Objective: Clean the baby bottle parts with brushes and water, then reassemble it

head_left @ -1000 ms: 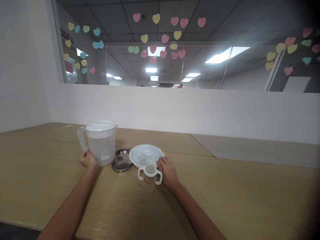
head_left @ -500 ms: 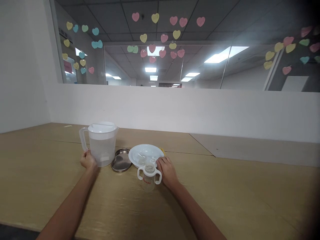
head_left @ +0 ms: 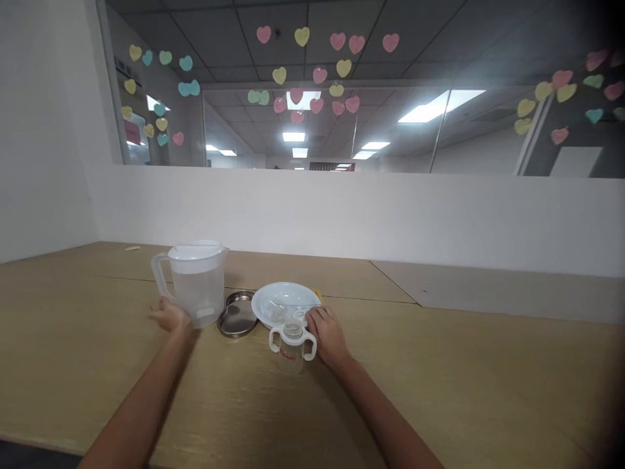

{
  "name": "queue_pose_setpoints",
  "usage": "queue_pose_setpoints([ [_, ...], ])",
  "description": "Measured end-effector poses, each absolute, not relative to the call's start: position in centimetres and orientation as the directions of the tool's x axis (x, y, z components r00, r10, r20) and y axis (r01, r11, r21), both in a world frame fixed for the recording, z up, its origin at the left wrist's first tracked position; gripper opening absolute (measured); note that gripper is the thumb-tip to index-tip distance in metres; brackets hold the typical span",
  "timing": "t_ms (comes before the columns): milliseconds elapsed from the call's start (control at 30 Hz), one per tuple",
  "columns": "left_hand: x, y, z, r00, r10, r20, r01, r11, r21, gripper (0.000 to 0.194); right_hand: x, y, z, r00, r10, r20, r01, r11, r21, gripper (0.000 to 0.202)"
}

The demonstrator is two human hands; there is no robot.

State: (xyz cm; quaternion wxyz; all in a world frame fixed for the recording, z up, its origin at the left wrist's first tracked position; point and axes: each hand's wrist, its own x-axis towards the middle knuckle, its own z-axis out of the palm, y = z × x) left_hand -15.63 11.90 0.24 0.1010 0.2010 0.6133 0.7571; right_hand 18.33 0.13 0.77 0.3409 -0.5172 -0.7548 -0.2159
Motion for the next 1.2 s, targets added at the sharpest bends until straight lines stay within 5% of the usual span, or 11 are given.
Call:
queue_pose_setpoints([
  [67,-14.9,10.3,1.8,-0.937,0.199,0.286,0.223,-0.29,0.931,0.052,18.4,0.2,0.7,-0.232,0.637,0.735,0.927,0.374,-0.031,0.03],
  [133,-13.5,8.4,3.2,-0.758,0.081,0.648,0.545,-0.467,0.696,0.057,18.4,0.1,0.7,-0.232,0.632,0.739,0.926,0.376,-0.03,0.027],
  [200,-11.4,6.5,3.8,-0.505,0.036,0.862,0.68,-0.598,0.424,0.056,18.4,-0.1,0.9,-0.222,0.628,0.746,0.93,0.367,-0.033,0.025],
  [300,-7.6,4.1,2.9,-0.048,0.067,0.997,0.646,-0.759,0.082,0.051,18.4,-0.4,1.1,-0.183,0.637,0.749,0.941,0.333,-0.054,0.026],
  [367,-5.2,2.8,1.8,0.278,0.085,0.957,0.502,-0.862,-0.069,0.052,18.5,-0.5,1.3,-0.136,0.646,0.751,0.948,0.304,-0.091,0.026],
  [500,-2.6,1.4,0.3,0.533,0.167,0.83,0.336,-0.941,-0.027,0.059,19.1,-0.3,1.2,0.035,0.658,0.752,0.946,0.221,-0.238,0.028],
  [733,-2.5,1.4,0.2,0.545,0.32,0.775,0.389,-0.915,0.105,0.06,20.2,0.7,0.2,0.274,0.711,0.648,0.883,0.081,-0.463,0.037],
  [967,-1.9,1.3,-0.2,0.47,0.423,0.775,0.437,-0.874,0.212,0.063,20.0,0.5,0.3,0.281,0.688,0.669,0.827,0.181,-0.533,0.035],
  [1200,-1.6,1.2,-0.5,0.505,0.481,0.717,0.437,-0.859,0.268,0.071,18.5,-0.5,1.5,0.176,0.546,0.819,0.819,0.381,-0.43,0.036],
])
